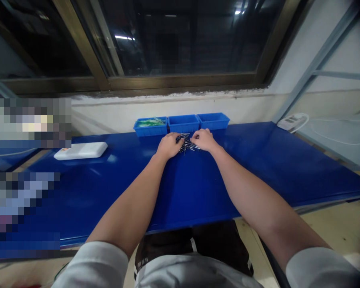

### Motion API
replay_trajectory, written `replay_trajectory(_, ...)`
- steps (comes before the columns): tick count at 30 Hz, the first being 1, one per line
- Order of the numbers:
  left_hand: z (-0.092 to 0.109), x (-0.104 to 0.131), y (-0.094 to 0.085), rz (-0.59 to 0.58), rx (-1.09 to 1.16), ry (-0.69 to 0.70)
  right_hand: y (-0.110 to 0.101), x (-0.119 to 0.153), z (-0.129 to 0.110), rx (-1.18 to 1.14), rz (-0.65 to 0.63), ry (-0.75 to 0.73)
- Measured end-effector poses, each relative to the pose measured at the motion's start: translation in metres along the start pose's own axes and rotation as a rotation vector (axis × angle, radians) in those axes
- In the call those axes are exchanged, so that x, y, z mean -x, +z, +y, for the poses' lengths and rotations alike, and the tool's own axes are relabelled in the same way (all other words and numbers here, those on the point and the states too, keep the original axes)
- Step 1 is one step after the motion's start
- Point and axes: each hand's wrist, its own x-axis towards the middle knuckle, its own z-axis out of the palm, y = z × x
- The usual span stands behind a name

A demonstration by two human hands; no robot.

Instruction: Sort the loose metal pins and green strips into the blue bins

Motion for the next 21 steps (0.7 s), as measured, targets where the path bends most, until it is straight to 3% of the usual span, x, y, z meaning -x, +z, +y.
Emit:
replay_trajectory(9,-0.003,-0.003,0.006,-0.036,-0.069,0.011,0.005,0.000,-0.002,-0.002,-0.064,-0.023)
replay_trajectory(13,-0.001,-0.002,0.007,-0.029,-0.103,0.030,0.004,-0.001,-0.009,0.003,0.000,-0.057)
replay_trajectory(17,0.007,-0.001,0.002,0.034,-0.075,0.080,0.002,-0.003,-0.015,-0.205,0.088,-0.106)
replay_trajectory(21,0.017,0.000,-0.004,0.020,-0.051,0.144,0.006,-0.005,-0.019,-0.454,0.099,-0.068)
